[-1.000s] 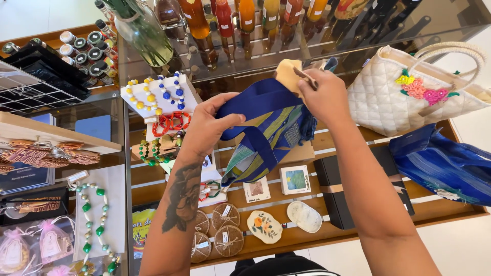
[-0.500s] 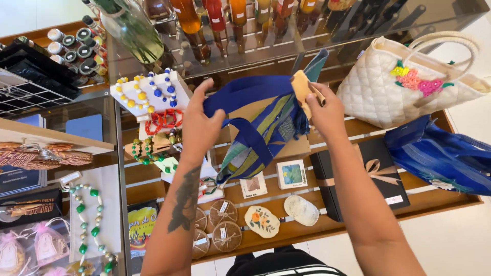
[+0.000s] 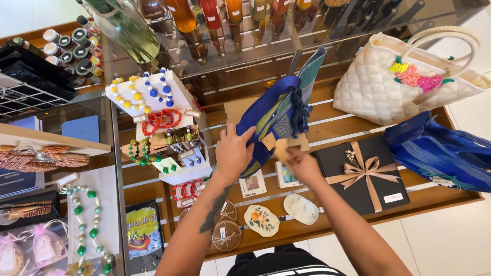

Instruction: The recorder is dusting various merchandise items on a retail display, including bags, jewelry, and souvenirs, using a small cloth.

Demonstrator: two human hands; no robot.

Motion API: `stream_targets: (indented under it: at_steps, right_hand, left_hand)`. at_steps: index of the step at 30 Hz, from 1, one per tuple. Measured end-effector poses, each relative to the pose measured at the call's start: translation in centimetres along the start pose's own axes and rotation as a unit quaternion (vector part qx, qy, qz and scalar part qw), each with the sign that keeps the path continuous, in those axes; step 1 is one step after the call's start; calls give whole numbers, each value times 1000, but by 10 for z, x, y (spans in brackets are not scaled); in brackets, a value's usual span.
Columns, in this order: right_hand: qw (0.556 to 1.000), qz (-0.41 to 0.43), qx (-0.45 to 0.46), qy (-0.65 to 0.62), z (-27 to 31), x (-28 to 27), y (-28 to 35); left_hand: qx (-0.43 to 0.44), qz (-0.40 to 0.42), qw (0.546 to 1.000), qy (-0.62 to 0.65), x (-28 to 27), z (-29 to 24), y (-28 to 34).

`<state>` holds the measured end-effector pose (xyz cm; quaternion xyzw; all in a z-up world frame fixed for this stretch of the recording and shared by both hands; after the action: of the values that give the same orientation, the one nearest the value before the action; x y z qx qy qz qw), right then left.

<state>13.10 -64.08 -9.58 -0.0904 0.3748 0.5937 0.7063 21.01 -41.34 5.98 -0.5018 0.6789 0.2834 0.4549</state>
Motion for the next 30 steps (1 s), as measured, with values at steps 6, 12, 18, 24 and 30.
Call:
stream_targets:
  at_steps: [6, 12, 18, 24, 30]
  right_hand:
    - [980, -136, -99, -109, 29, -52, -28]
    - [994, -13, -3, 112, -37, 28, -33]
    - [966, 160, 161, 125, -63, 43, 15]
    - [988, -28, -57, 144, -26, 6, -6]
    - [999, 41, 16, -10, 80, -30, 9]
  left_hand:
    - [25, -43, 999, -5, -4, -6, -4]
    - [5, -39, 999, 5, -4, -1, 0]
    - [-15, -43, 998, 43, -5, 4, 3]
    - [18, -73, 997, -6, -17, -3, 4]
    - [2, -70, 997, -39, -30, -11, 9]
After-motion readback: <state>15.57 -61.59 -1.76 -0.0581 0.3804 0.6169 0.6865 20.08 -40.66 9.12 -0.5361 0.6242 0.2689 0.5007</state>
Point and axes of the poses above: each hand's wrist, its own y-axis away from the middle knuckle, its own x-axis out of the palm, z = x × y, the point moved 5 cm from there along -y, towards the middle knuckle
